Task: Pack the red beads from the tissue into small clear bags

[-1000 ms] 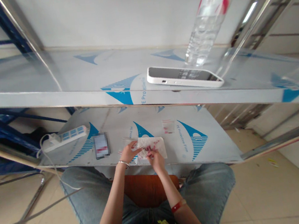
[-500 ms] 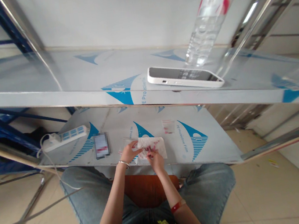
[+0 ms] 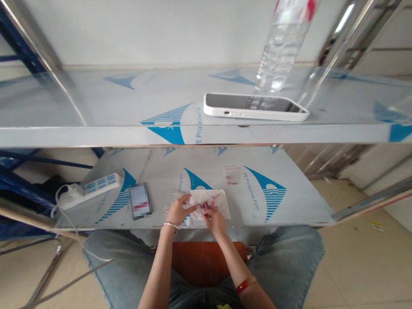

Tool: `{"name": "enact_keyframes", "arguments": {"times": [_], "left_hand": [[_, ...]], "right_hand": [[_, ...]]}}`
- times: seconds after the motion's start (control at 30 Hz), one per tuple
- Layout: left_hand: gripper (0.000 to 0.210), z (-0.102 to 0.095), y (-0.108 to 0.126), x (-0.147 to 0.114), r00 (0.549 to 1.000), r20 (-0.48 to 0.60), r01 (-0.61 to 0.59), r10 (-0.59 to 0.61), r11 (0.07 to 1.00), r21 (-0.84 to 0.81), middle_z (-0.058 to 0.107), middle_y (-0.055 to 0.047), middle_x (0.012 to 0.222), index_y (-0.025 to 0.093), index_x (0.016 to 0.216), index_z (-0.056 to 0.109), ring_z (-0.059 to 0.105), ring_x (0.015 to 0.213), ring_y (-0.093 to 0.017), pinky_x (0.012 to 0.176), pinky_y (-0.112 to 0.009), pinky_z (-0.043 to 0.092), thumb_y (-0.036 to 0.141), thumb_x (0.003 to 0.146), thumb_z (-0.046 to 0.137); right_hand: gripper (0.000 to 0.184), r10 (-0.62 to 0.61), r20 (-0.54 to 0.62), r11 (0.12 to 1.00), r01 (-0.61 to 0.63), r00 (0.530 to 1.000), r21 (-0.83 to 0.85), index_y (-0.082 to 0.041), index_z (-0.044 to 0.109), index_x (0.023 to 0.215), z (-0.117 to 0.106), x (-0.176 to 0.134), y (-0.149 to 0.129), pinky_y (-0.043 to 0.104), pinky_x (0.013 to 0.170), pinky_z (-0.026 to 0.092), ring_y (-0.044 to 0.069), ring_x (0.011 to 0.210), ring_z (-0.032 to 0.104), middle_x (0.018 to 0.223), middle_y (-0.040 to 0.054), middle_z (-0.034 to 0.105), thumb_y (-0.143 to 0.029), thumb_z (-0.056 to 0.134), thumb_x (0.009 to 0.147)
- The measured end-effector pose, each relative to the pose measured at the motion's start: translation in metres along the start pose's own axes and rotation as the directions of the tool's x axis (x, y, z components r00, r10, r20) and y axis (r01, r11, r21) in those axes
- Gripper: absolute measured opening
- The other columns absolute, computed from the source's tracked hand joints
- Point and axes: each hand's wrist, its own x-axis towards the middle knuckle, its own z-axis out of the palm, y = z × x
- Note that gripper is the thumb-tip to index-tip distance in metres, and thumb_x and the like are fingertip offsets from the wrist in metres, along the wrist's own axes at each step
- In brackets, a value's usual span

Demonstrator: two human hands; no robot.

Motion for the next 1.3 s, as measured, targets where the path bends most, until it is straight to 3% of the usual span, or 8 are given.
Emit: {"name": "enact_keyframes", "arguments": {"times": [0.77, 0.9, 1.1, 1.2, 1.3], "left_hand": [[0.049, -0.001, 0.003, 0.0, 1.0, 0.005, -0.015, 0.015, 1.0, -0.013, 0.065, -0.009, 0.109, 0.016, 0.113, 0.058, 0.061, 0.097, -0.022, 0.083, -0.031, 0.048, 0.032, 0.068, 0.068], [0.05, -0.002, 0.007, -0.001, 1.0, 0.023, -0.014, 0.014, 1.0, -0.013, 0.066, -0.009, 0.109, 0.016, 0.114, 0.058, 0.062, 0.093, -0.021, 0.082, -0.029, 0.049, 0.03, 0.068, 0.069], [0.054, -0.001, 0.009, -0.002, 0.997, 0.079, -0.01, 0.014, 0.999, -0.042, 0.065, -0.009, 0.112, 0.017, 0.114, 0.06, 0.062, 0.093, -0.021, 0.084, -0.031, 0.049, 0.026, 0.062, 0.074], [0.056, -0.001, 0.009, -0.002, 0.994, 0.107, -0.01, 0.015, 0.999, -0.047, 0.064, -0.009, 0.114, 0.018, 0.115, 0.059, 0.061, 0.094, -0.021, 0.085, -0.031, 0.048, 0.025, 0.062, 0.074], [0.056, -0.001, 0.01, -0.002, 0.992, 0.123, -0.004, 0.009, 0.999, -0.046, 0.063, -0.009, 0.115, 0.017, 0.116, 0.059, 0.061, 0.095, -0.021, 0.085, -0.031, 0.048, 0.024, 0.062, 0.073]], "right_hand": [[0.014, -0.038, 0.014, 0.997, 0.037, 0.999, 0.07, -0.019, 0.07, 0.083, 0.0, 0.002, 0.006, 0.023, 0.064, 0.041, 0.016, 0.074, 0.059, 0.086, 0.0043, 0.065, -0.018, 0.057, 0.076], [0.015, -0.082, -0.074, 0.979, 0.094, 0.994, 0.179, -0.016, 0.069, 0.08, 0.004, 0.005, 0.008, 0.025, 0.065, 0.042, 0.017, 0.069, 0.059, 0.079, 0.0056, 0.065, -0.019, 0.055, 0.076], [0.025, -0.055, -0.348, 0.883, 0.209, 0.936, 0.421, -0.014, 0.065, 0.08, -0.014, 0.011, -0.014, 0.026, 0.063, 0.043, 0.016, 0.064, 0.055, 0.074, 0.0059, 0.063, -0.036, 0.052, 0.082], [0.026, -0.081, -0.376, 0.846, 0.264, 0.923, 0.464, -0.016, 0.064, 0.083, -0.028, 0.011, -0.028, 0.024, 0.062, 0.043, 0.014, 0.063, 0.053, 0.074, 0.0047, 0.062, -0.038, 0.052, 0.083], [0.026, -0.137, -0.328, 0.839, 0.286, 0.935, 0.464, -0.016, 0.066, 0.083, -0.035, 0.01, -0.036, 0.023, 0.06, 0.043, 0.013, 0.062, 0.053, 0.075, 0.0051, 0.062, -0.039, 0.053, 0.083]]}}
